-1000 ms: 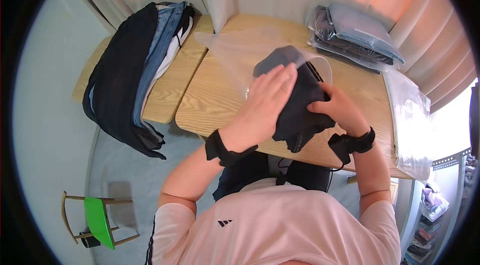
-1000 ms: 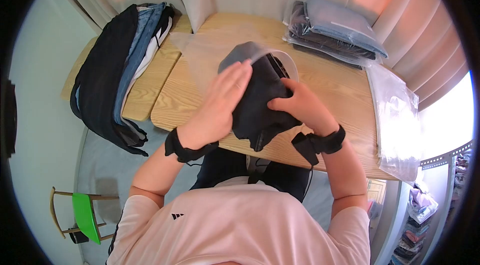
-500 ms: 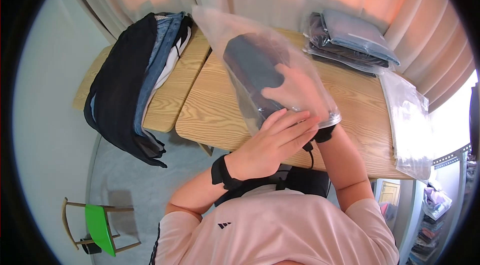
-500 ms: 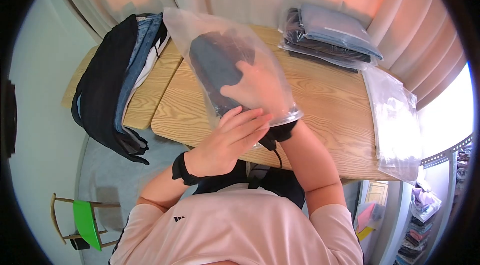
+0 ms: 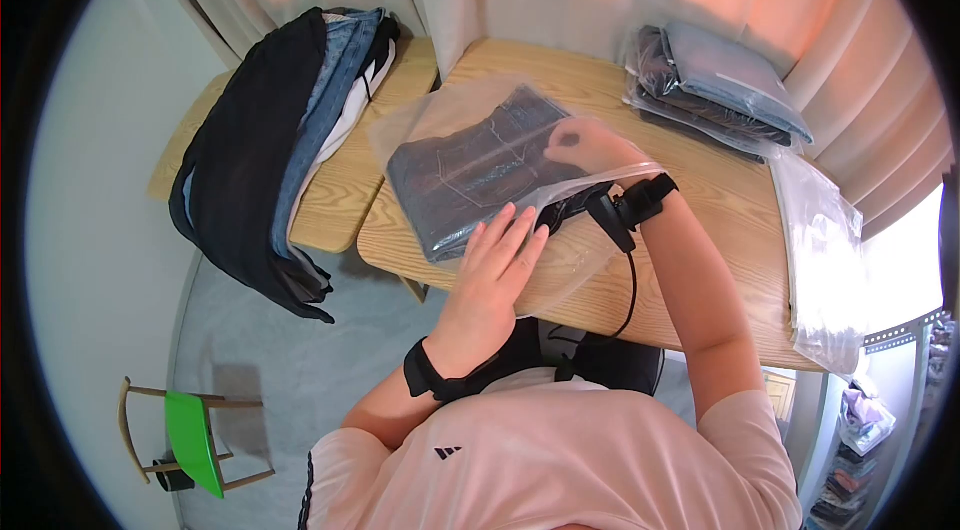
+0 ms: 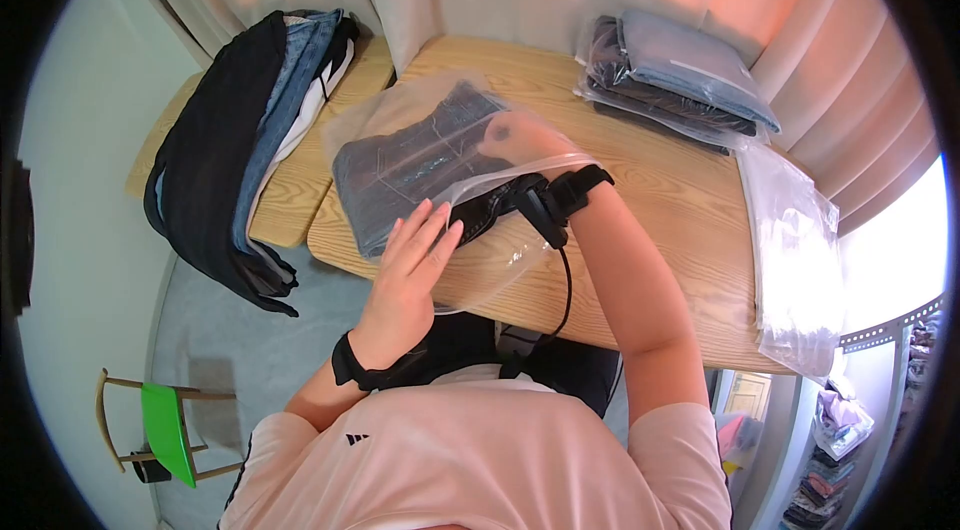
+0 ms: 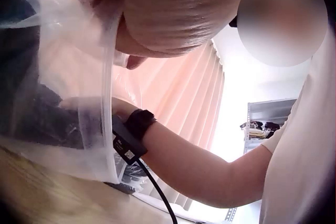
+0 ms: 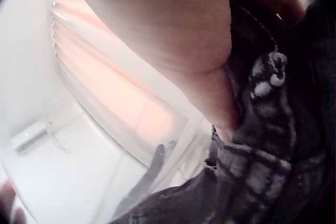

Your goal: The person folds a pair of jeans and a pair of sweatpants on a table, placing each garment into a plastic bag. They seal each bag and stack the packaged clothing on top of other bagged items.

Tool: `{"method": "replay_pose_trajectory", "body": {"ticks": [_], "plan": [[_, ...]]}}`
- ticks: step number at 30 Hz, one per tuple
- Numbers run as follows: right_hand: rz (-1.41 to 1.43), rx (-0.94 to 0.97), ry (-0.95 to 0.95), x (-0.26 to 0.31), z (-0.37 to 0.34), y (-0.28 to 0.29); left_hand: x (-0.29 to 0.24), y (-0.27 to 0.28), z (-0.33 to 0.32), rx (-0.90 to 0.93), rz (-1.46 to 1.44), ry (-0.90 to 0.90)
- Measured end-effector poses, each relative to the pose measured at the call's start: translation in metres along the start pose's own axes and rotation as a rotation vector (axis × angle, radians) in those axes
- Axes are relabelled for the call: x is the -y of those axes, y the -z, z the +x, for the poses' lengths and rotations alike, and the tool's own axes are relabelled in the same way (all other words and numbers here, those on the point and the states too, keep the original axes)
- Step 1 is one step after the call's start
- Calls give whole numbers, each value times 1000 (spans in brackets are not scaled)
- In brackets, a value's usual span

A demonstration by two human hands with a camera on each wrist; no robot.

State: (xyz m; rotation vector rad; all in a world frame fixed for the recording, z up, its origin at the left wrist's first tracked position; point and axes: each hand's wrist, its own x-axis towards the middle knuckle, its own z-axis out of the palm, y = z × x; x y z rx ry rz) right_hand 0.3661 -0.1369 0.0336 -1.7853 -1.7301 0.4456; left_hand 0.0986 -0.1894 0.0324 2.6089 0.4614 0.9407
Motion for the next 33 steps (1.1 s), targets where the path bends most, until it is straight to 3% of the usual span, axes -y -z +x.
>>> {"method": "replay_pose_trajectory", "body": {"ticks": [3, 5, 9, 11, 13, 16, 19, 25, 33], "plan": [[-18, 44, 33, -13, -7, -1, -2, 5, -8, 90, -2, 13], [-65, -3, 53, -16, -15, -5, -2, 7, -16, 147, -71, -80], [-352, -65, -37, 8, -32, -18, 5, 9, -33, 184, -156, -76], [-897, -319, 290, 30, -45, -35, 7, 10, -41, 172, -131, -35], [-622, -137, 217, 65, -68, -57, 11, 10, -48, 163, -109, 8], [-658, -4, 214, 75, -84, -91, 13, 9, -57, 121, -2, 55], [-593, 60, 79, 88, -77, -100, 10, 10, -60, 145, -34, 90], [-587, 2, 111, 72, -27, -120, 13, 11, -69, 167, -88, 69], [-441, 218, 174, 68, 49, -117, 22, 14, -77, 137, -121, 76]]}}
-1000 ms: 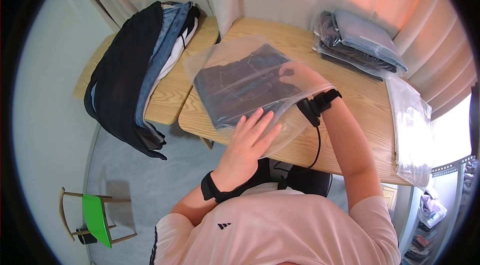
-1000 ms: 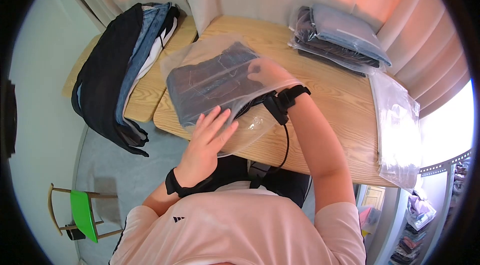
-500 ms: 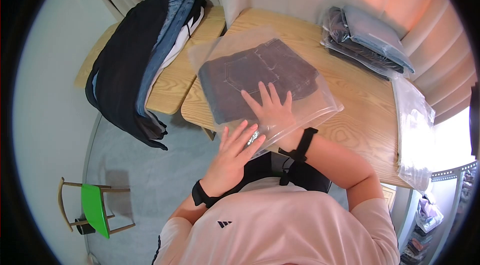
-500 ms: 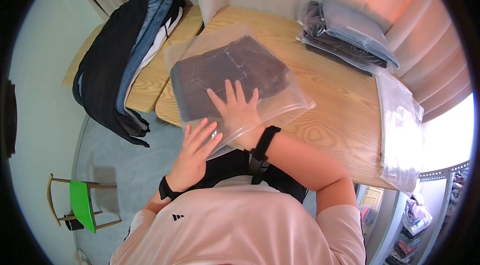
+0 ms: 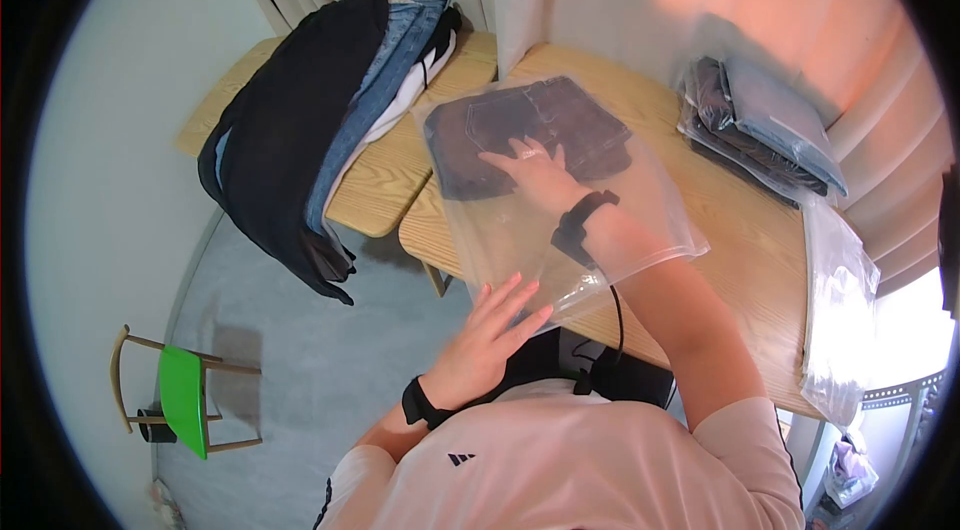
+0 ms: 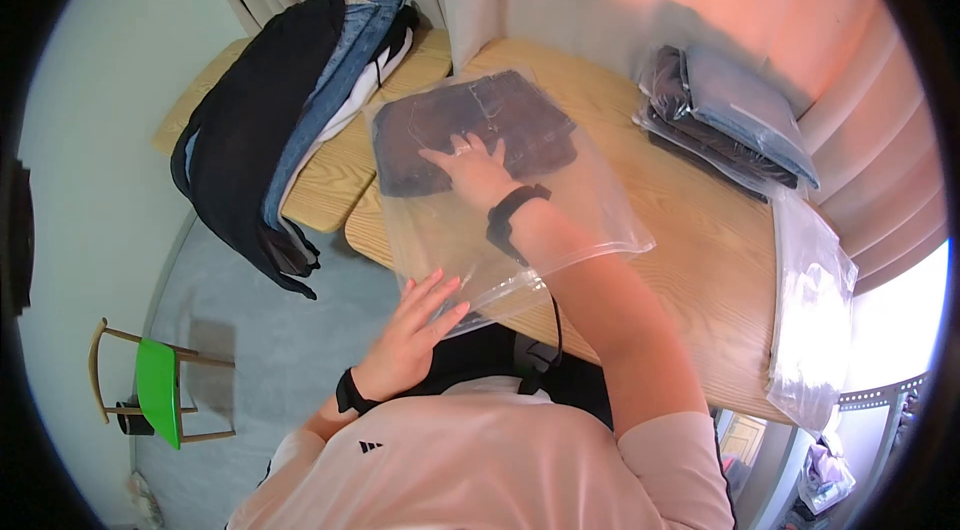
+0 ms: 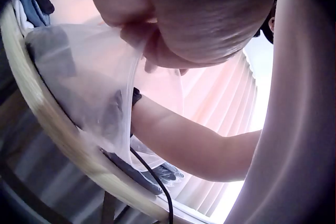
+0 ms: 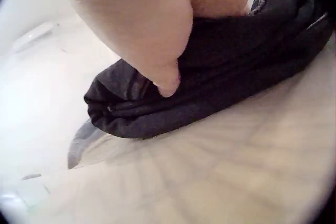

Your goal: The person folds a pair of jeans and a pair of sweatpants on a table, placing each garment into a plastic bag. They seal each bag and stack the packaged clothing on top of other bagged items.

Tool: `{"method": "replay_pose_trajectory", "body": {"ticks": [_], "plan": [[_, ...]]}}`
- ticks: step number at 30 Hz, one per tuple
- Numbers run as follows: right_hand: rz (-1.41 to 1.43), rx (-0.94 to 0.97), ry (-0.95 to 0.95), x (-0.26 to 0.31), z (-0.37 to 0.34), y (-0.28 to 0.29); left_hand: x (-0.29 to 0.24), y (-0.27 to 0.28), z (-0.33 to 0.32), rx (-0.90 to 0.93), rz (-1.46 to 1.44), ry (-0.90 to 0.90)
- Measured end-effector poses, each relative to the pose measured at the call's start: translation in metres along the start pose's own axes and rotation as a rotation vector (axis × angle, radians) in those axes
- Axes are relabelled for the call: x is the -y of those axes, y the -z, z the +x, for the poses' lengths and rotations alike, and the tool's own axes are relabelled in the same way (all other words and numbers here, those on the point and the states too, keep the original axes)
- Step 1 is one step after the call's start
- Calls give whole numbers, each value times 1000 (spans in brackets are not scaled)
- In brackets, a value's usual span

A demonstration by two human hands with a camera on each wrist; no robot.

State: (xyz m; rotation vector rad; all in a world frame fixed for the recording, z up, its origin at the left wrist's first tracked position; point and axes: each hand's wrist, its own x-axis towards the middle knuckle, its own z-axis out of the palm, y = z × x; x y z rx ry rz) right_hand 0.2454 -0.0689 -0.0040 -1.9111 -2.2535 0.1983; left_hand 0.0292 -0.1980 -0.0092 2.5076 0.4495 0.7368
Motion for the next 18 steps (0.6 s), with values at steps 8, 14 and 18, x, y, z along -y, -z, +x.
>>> {"method": "replay_pose_trajectory", "body": {"ticks": [8, 14, 18], "plan": [[6, 64, 49, -20, 48, 4, 1, 1, -1, 3, -87, -29], [-92, -62, -2, -11, 33, -10, 10, 5, -5, -65, -92, -78], [-76, -242, 64, 18, -46, -42, 22, 17, -22, -216, -48, 1]]}}
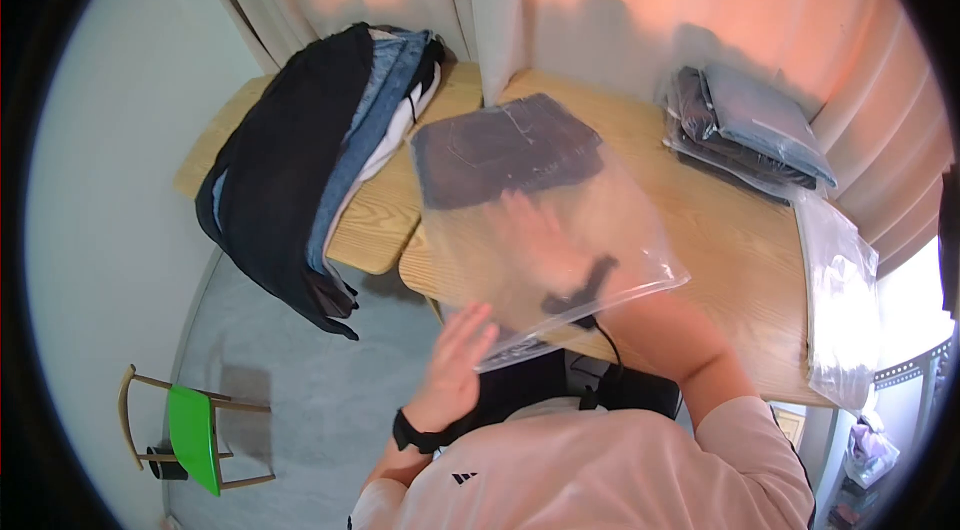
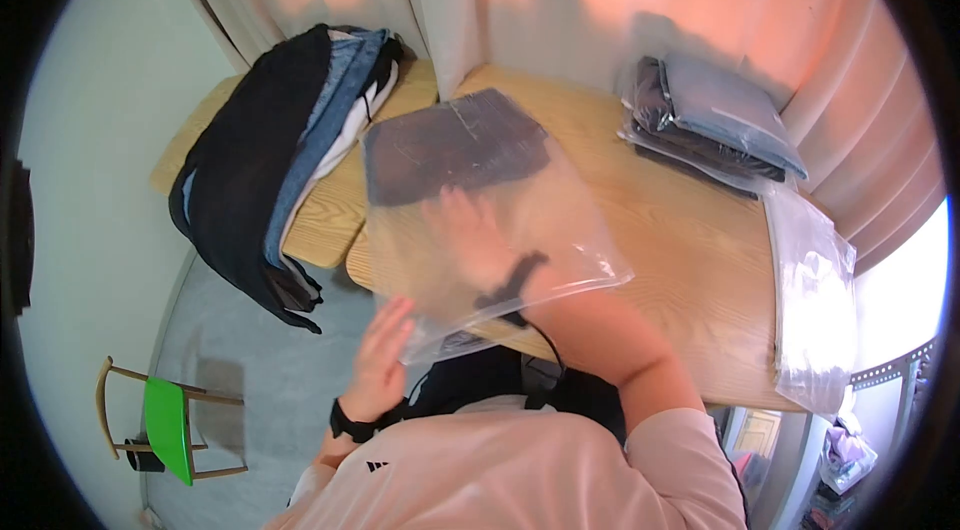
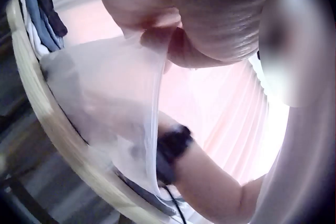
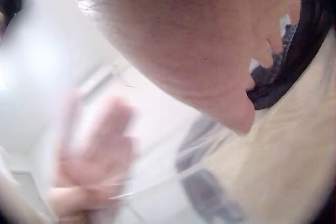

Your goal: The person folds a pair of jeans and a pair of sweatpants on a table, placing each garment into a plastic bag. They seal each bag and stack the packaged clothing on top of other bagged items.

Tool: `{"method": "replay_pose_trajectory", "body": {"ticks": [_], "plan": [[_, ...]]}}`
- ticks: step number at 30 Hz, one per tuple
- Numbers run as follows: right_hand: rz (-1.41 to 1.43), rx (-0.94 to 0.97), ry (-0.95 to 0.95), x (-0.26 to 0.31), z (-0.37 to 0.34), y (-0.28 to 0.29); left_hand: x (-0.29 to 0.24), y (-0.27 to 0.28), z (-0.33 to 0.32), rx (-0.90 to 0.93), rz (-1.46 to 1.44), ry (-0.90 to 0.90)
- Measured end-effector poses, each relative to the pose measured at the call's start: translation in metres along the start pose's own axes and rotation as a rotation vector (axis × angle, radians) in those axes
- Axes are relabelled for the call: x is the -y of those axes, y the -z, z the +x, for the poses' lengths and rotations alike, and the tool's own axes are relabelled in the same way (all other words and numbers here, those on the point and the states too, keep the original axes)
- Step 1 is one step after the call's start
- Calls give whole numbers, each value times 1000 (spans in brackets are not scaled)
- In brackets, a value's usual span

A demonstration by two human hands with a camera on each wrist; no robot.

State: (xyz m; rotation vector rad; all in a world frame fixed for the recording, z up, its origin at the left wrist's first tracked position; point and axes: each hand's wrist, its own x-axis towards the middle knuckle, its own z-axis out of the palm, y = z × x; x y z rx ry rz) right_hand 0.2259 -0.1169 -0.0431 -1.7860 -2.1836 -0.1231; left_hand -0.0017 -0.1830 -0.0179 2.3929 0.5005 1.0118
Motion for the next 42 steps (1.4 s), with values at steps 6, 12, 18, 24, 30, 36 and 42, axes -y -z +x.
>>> {"method": "replay_pose_trajectory", "body": {"ticks": [6, 12, 18, 24, 30, 36, 42], "plan": [[1169, 845, 448, -3, -111, 156, 12, 50, -27, -84, 69, 72], [1233, -141, -873, -72, -132, 129, 50, 61, -36, -237, -508, 888], [1570, 274, -894, -90, -144, 91, 59, 54, -15, 14, -742, 1022], [2058, 50, -756, -110, -83, 153, 71, 96, 74, -210, -1215, 834], [1953, -107, -205, -121, 1, 289, 1, 185, 224, -259, -1439, 392], [1976, -157, 37, -117, -10, 386, -52, 225, 268, 30, -1447, 76], [1722, -369, -326, -133, -15, 361, -25, 176, 288, -171, -1370, 467]]}}
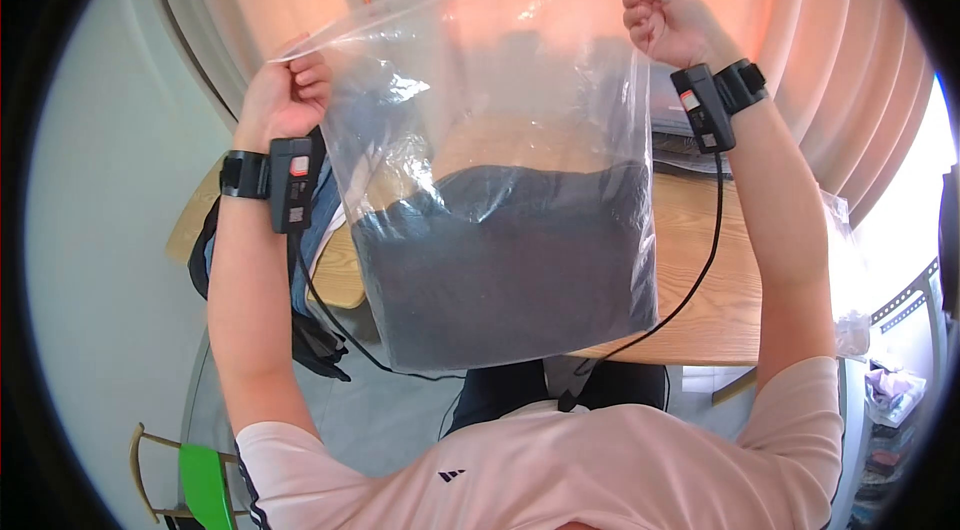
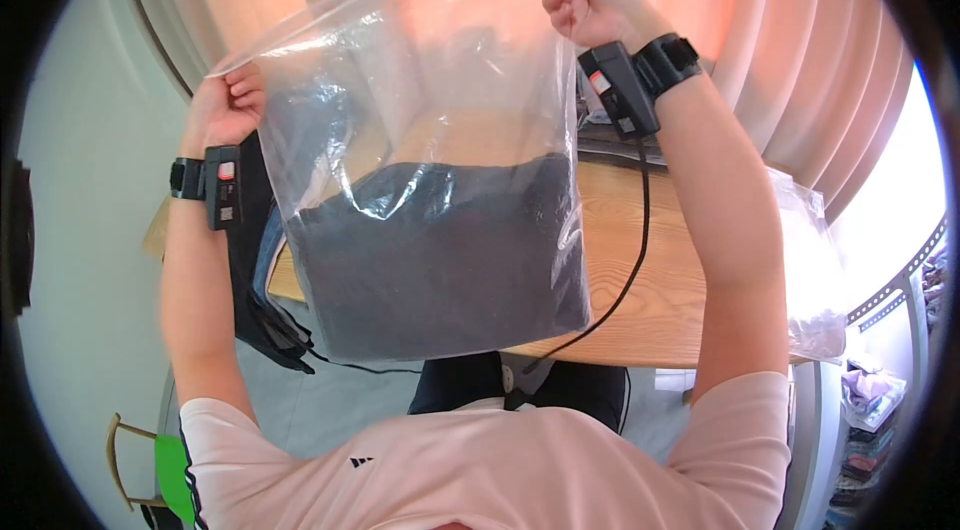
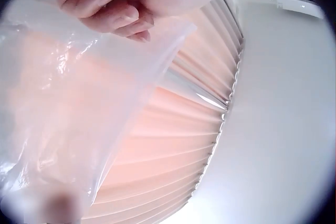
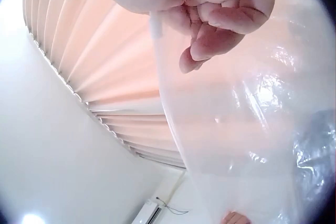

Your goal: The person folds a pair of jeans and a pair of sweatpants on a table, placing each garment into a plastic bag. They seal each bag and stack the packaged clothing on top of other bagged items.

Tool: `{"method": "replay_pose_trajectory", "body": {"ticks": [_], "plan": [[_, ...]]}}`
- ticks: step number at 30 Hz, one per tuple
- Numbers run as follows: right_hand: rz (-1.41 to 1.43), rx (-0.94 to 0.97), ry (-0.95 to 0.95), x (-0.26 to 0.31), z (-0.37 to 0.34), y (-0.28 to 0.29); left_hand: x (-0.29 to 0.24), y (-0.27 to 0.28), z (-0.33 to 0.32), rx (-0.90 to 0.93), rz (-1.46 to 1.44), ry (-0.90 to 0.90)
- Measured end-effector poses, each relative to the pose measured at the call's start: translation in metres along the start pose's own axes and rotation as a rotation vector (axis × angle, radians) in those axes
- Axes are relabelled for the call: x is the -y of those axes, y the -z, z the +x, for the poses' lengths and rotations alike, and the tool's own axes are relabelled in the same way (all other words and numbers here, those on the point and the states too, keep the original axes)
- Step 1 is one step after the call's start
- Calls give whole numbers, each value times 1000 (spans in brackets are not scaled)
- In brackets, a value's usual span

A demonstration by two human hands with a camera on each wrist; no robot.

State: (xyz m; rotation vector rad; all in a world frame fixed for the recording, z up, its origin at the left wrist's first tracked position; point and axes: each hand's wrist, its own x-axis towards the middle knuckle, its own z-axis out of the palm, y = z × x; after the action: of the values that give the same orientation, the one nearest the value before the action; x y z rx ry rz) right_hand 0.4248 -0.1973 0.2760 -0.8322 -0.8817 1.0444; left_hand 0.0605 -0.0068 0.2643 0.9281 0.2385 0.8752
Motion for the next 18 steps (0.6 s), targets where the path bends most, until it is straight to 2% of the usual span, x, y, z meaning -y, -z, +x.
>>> {"method": "replay_pose_trajectory", "body": {"ticks": [4, 7, 10, 11, 13, 14, 16, 18], "plan": [[-24, -106, -19, 1, 8, 21, 3, -17, 15, 29, 31, -39], [-27, 76, 38, 10, 2, 39, 10, -31, 7, 73, 46, -79], [-69, 65, 51, -8, -27, 48, 31, -12, -5, 115, 89, -98], [-83, -7, 33, -20, -43, 48, 42, -4, -15, 78, 104, -62], [47, -16, -55, -46, -73, 61, 67, 10, -41, 1, 125, 0], [193, 225, -199, -59, -83, 82, 82, 16, -57, -39, 133, 28], [24, -348, -150, -88, -131, 46, 117, 32, -90, -147, 407, -22], [-43, -150, -316, -114, -168, 81, 142, 58, -127, -137, 477, 132]]}}
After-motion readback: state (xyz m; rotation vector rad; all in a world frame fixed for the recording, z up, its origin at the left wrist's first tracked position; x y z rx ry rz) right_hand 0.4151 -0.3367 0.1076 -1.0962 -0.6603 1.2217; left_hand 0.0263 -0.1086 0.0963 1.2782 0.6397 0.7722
